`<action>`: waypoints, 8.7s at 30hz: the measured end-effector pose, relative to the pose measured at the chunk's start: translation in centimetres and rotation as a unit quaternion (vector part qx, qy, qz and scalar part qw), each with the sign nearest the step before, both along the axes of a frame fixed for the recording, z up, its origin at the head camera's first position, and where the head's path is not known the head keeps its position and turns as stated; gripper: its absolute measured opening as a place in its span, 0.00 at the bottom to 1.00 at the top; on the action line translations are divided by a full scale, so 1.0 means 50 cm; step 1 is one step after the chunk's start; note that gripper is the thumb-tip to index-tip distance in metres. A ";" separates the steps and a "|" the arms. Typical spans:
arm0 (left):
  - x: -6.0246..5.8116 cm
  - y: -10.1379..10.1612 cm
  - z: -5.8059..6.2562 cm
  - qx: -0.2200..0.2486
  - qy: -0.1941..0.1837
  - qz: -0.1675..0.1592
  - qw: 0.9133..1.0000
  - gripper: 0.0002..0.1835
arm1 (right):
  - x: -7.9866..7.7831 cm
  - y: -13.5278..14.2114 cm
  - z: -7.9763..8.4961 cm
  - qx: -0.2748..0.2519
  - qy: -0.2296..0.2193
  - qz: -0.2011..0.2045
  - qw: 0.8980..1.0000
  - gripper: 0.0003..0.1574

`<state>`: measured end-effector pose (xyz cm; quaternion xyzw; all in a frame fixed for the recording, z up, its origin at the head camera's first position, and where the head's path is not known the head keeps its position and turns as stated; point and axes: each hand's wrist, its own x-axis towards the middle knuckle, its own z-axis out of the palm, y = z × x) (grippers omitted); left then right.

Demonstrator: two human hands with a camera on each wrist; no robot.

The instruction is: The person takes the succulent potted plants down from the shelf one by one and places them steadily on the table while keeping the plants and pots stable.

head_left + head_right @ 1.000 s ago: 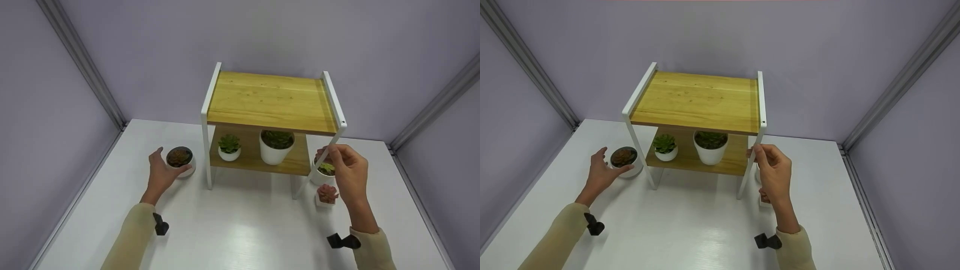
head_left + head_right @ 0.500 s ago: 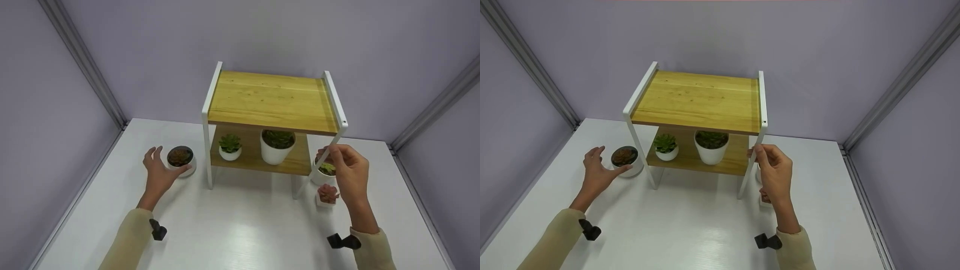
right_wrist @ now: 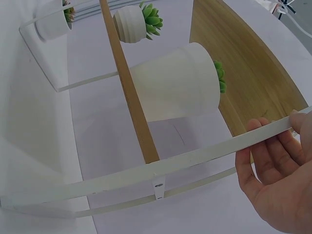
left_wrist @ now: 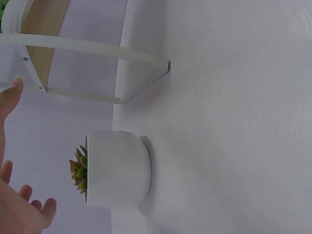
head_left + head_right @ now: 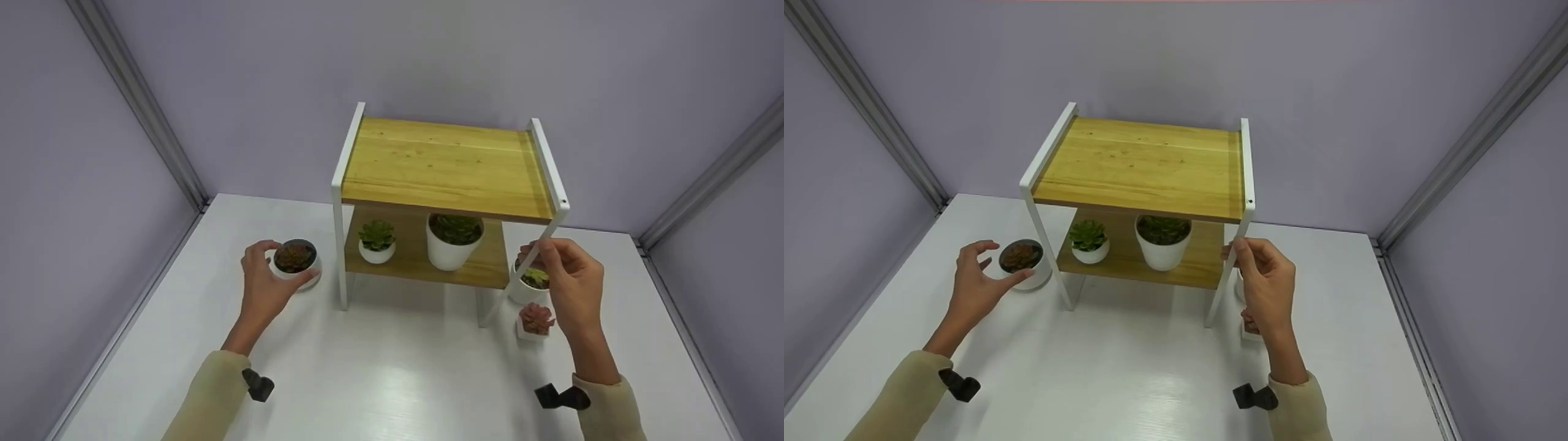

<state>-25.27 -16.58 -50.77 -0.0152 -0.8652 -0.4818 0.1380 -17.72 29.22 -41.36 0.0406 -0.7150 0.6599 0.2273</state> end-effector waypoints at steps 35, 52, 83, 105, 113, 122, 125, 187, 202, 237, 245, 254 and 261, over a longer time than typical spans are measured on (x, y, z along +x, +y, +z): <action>0.128 0.125 0.127 -0.002 0.183 -0.097 0.978 0.34 | 0.004 -0.001 -0.003 0.013 0.002 -0.007 1.000 0.18; 0.170 0.198 0.185 0.011 0.029 -0.057 0.998 0.40 | 0.003 -0.004 -0.003 0.001 0.006 -0.002 1.000 0.17; 0.140 0.322 0.185 -0.010 -0.033 0.018 0.999 0.45 | 0.007 -0.006 -0.015 -0.006 -0.016 -0.014 1.000 0.19; 0.100 0.366 0.161 0.021 -0.027 0.091 0.995 0.45 | 0.004 -0.007 -0.020 -0.004 -0.015 -0.025 1.000 0.19; 0.081 0.369 0.153 0.040 -0.027 0.118 0.992 0.51 | 0.006 -0.012 -0.022 0.006 -0.021 -0.025 0.999 0.19; 0.057 0.387 0.158 0.029 -0.022 0.131 0.991 0.45 | 0.009 -0.005 -0.019 -0.012 -0.017 -0.020 1.000 0.18; 0.051 0.391 0.159 0.024 -0.023 0.132 0.991 0.42 | 0.009 -0.004 -0.019 -0.012 -0.017 -0.024 0.999 0.19; 0.047 0.401 0.168 0.034 -0.010 0.106 0.994 0.20 | 0.003 -0.007 -0.025 -0.030 -0.015 -0.010 0.999 0.19; 0.097 0.406 0.206 0.027 0.009 0.128 0.991 0.27 | 0.003 -0.006 -0.026 -0.028 -0.009 -0.008 1.000 0.18; 0.203 0.281 0.247 0.030 0.009 0.085 0.996 0.39 | 0.012 0.000 -0.027 -0.019 -0.016 -0.020 1.000 0.19; 0.200 0.230 0.237 0.030 -0.025 0.058 0.998 0.40 | 0.016 0.003 -0.026 -0.027 -0.009 -0.016 0.999 0.19; 0.196 0.174 0.228 0.053 -0.036 0.027 0.998 0.42 | 0.017 0.005 -0.025 -0.032 -0.012 -0.016 0.999 0.19; 0.185 0.141 0.214 0.037 -0.054 0.021 0.998 0.42 | 0.016 0.006 -0.025 -0.033 -0.017 -0.016 0.999 0.19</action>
